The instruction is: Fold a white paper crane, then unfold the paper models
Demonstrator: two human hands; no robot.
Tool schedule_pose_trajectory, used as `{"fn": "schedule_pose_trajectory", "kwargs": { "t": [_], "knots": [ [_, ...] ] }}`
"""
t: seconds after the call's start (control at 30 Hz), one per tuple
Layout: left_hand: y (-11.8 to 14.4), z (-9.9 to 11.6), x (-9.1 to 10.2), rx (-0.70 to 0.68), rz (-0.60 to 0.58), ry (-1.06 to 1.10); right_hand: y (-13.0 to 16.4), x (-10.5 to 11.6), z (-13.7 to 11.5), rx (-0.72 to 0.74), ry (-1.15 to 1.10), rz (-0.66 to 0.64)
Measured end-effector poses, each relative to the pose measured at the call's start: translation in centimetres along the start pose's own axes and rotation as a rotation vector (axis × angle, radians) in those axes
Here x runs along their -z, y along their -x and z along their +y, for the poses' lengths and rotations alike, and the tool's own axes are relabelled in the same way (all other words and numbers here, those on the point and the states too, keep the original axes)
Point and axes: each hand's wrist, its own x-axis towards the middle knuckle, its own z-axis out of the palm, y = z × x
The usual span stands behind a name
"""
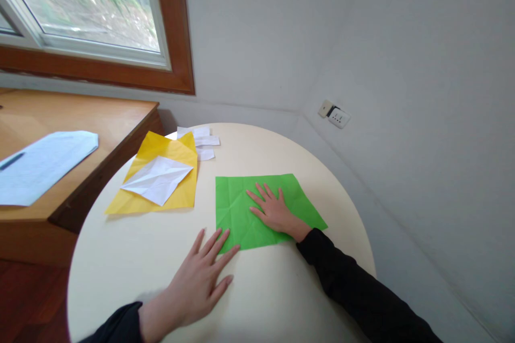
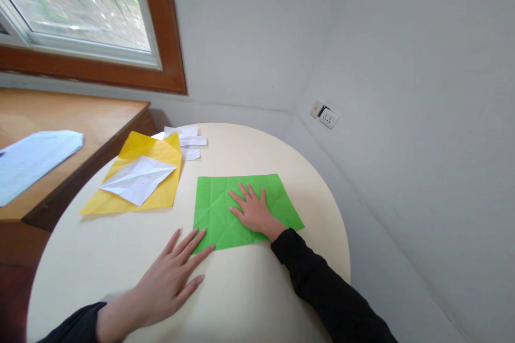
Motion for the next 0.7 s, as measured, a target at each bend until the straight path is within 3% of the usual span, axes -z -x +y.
{"fn": "schedule_pose_trajectory", "kwargs": {
  "t": [0.13,0.27,0.33,0.4,0.47,0.57,0.63,0.7],
  "knots": [
    [0.0,0.0,0.0,0.001,-0.001,0.000,0.1,-0.4,3.1,-0.015,0.031,0.021],
    [0.0,0.1,0.1,0.003,-0.016,-0.009,0.6,0.9,7.4,-0.308,0.167,0.037],
    [-0.1,0.1,0.2,0.002,-0.027,-0.013,1.2,2.1,8.0,-0.413,0.309,0.100],
    [-0.1,0.1,0.2,-0.001,-0.032,-0.012,1.8,3.2,6.9,-0.313,0.374,0.200],
    [0.0,0.0,0.1,-0.004,-0.028,-0.007,2.4,3.8,4.7,-0.107,0.310,0.268],
    [0.0,0.0,0.1,-0.002,-0.015,0.000,3.0,3.6,1.6,0.263,0.122,0.090],
    [0.0,0.0,0.1,0.000,-0.014,0.001,3.1,2.9,1.0,0.298,0.023,-0.046],
    [0.0,0.0,0.1,0.003,-0.019,-0.001,2.9,2.2,1.4,0.196,-0.013,-0.112]
  ]
}}
